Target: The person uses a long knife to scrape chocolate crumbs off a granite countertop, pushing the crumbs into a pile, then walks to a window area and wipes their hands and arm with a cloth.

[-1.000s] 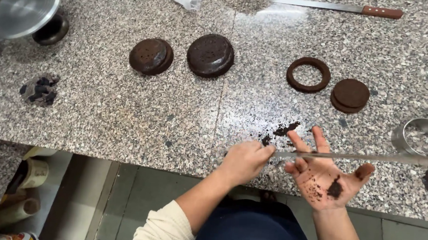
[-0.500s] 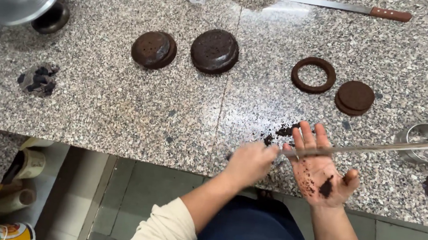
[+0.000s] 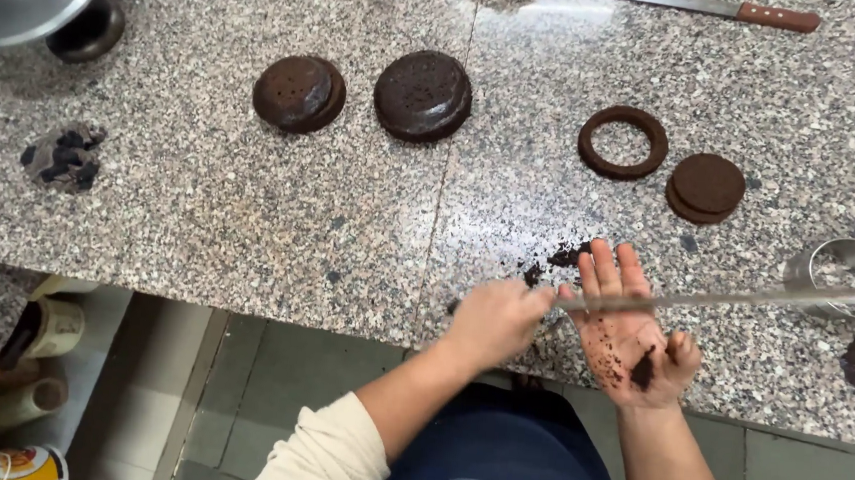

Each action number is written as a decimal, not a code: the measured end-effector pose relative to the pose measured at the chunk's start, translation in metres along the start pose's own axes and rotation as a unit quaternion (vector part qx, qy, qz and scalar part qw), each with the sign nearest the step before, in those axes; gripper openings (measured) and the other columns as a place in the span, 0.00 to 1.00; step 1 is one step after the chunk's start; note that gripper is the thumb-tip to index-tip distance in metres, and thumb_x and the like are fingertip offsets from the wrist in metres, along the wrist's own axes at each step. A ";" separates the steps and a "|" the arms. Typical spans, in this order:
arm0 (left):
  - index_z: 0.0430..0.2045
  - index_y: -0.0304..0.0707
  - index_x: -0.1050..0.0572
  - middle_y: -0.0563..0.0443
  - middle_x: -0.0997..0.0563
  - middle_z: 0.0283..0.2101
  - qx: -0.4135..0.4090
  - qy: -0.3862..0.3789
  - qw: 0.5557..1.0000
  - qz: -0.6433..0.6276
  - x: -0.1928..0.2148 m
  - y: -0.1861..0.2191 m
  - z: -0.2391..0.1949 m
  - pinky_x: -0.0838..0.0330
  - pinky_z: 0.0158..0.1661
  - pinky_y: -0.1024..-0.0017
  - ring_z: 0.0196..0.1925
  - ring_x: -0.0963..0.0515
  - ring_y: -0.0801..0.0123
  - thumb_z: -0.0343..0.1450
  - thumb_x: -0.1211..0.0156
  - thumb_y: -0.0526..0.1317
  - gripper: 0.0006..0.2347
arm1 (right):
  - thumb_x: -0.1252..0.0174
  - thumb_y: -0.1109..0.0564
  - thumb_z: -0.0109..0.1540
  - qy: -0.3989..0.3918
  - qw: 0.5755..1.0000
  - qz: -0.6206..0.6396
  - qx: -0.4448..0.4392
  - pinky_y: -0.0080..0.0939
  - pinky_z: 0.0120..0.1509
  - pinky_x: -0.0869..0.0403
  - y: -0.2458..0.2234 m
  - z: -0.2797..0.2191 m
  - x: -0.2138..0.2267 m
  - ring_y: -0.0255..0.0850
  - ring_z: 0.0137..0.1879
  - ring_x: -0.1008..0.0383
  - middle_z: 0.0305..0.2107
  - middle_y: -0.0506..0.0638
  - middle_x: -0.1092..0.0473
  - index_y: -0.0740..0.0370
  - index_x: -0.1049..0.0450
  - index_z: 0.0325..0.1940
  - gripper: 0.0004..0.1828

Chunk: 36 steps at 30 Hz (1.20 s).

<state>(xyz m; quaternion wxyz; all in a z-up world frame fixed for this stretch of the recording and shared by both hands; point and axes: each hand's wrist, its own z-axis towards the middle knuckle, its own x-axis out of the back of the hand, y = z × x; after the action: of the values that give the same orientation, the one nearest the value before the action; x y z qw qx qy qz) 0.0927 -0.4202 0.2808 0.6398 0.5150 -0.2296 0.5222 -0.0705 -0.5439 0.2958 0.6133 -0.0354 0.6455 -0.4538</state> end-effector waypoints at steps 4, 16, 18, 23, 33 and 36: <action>0.40 0.41 0.25 0.45 0.23 0.27 0.038 -0.017 0.999 0.035 0.010 -0.027 0.014 0.26 0.28 0.56 0.29 0.20 0.52 0.72 0.44 0.36 0.06 | 0.35 0.31 0.54 0.001 1.000 -0.003 -0.011 0.60 0.84 0.57 -0.002 -0.003 -0.003 0.47 0.85 0.57 0.80 0.56 0.58 0.57 0.55 0.82 0.61; 0.47 0.46 0.23 0.49 0.20 0.32 0.006 0.017 0.999 -0.046 -0.016 -0.053 0.011 0.24 0.32 0.63 0.34 0.19 0.61 0.77 0.48 0.38 0.08 | 0.36 0.38 0.62 -0.172 0.917 0.353 -0.075 0.59 0.74 0.36 -0.007 -0.022 0.000 0.50 0.52 0.20 0.52 0.64 0.23 0.57 0.63 0.85 0.59; 0.48 0.47 0.24 0.50 0.21 0.33 0.005 0.055 0.997 -0.047 -0.003 -0.059 0.009 0.25 0.32 0.63 0.34 0.19 0.61 0.77 0.47 0.38 0.08 | 0.36 0.39 0.61 -0.170 0.925 0.329 -0.080 0.60 0.73 0.36 -0.012 -0.022 0.001 0.52 0.52 0.20 0.53 0.65 0.23 0.58 0.64 0.86 0.61; 0.48 0.47 0.24 0.50 0.26 0.28 -0.055 0.076 0.995 -0.030 0.029 -0.038 0.009 0.29 0.29 0.62 0.29 0.23 0.61 0.76 0.42 0.38 0.08 | 0.33 0.43 0.59 -0.155 0.976 0.130 -0.082 0.59 0.67 0.33 -0.010 -0.016 0.021 0.55 0.50 0.21 0.50 0.68 0.24 0.55 0.68 0.87 0.64; 0.43 0.45 0.24 0.49 0.27 0.27 -0.026 0.032 0.999 0.031 0.039 -0.031 0.008 0.29 0.30 0.56 0.31 0.21 0.54 0.72 0.43 0.37 0.08 | 0.34 0.36 0.60 -0.050 0.996 -0.068 -0.021 0.60 0.67 0.31 -0.017 -0.006 0.034 0.55 0.62 0.27 0.59 0.63 0.29 0.47 0.54 0.83 0.54; 0.38 0.47 0.23 0.48 0.26 0.27 -0.011 -0.022 1.000 -0.011 0.018 0.007 0.003 0.27 0.31 0.55 0.32 0.20 0.52 0.71 0.45 0.36 0.06 | 0.41 0.28 0.63 0.060 0.996 0.062 0.016 0.61 0.78 0.39 -0.017 0.005 0.030 0.52 0.73 0.34 0.65 0.59 0.32 0.52 0.43 0.78 0.46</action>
<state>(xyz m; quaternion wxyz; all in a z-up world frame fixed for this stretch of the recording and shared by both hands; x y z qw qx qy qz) 0.0939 -0.4158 0.2997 0.6461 0.5218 -0.2432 0.5013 -0.0822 -0.5745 0.2846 0.6006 0.0421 0.6748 -0.4268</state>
